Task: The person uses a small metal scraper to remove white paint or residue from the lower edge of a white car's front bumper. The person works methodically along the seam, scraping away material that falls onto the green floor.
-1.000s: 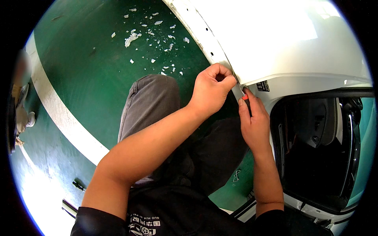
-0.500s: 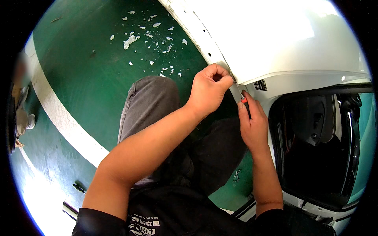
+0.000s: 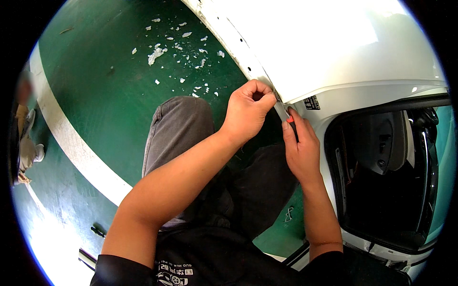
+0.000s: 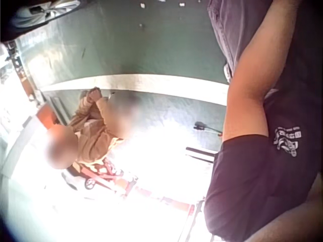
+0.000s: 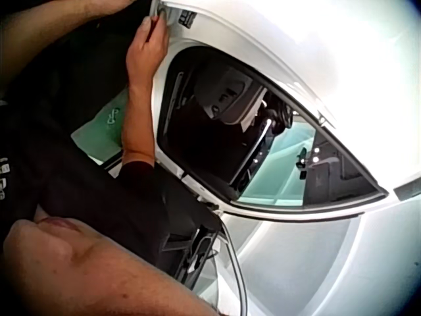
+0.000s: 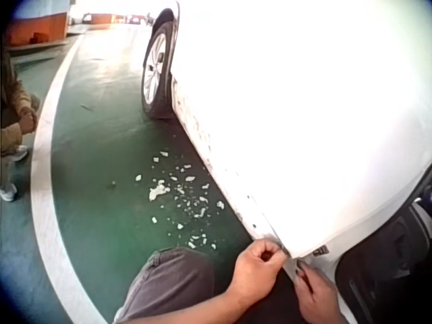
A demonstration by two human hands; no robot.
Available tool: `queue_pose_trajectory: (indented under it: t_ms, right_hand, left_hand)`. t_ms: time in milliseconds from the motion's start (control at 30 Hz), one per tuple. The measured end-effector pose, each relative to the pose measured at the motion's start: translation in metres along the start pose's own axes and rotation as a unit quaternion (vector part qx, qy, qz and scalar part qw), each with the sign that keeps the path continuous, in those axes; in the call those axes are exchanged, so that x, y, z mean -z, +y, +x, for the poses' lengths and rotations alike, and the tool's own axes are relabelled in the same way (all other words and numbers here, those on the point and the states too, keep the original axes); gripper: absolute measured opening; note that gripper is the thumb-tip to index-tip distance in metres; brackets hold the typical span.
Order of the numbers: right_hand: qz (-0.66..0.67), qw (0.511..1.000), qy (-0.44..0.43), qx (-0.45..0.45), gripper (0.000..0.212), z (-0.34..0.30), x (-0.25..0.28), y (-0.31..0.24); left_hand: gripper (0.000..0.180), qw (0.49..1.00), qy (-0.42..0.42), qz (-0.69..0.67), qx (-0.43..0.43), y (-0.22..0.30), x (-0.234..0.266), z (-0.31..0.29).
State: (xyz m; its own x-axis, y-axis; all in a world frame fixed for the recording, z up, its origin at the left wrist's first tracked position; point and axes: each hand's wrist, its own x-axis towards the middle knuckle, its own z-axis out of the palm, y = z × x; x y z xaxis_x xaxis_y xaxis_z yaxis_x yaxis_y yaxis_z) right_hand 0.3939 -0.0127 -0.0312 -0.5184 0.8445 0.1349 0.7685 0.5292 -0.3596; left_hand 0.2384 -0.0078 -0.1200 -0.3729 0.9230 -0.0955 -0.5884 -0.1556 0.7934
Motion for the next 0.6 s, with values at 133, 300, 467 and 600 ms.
queue_pose_trajectory:
  t_ms: [133,300,467,600]
  right_hand:
    - [-0.002,1.0,0.007,0.005,0.035,0.0026,-0.0029,-0.0002]
    - [-0.015,1.0,-0.003,0.012,0.035,0.0029,0.0025,0.0005]
    - [0.001,1.0,0.0,-0.001,0.036,0.0028,0.001,-0.0006]
    - [0.002,1.0,-0.007,0.001,0.036,0.002,0.0029,0.0037]
  left_hand:
    - [0.006,1.0,-0.001,0.012,-0.003,0.0008,0.0007,-0.0006]
    - [0.006,1.0,0.006,0.017,-0.003,-0.0004,0.0011,-0.0009]
    - [0.007,1.0,0.004,0.008,0.006,-0.0002,-0.0008,-0.001]
    - [0.007,1.0,0.005,0.012,0.007,0.0012,0.0002,-0.0004]
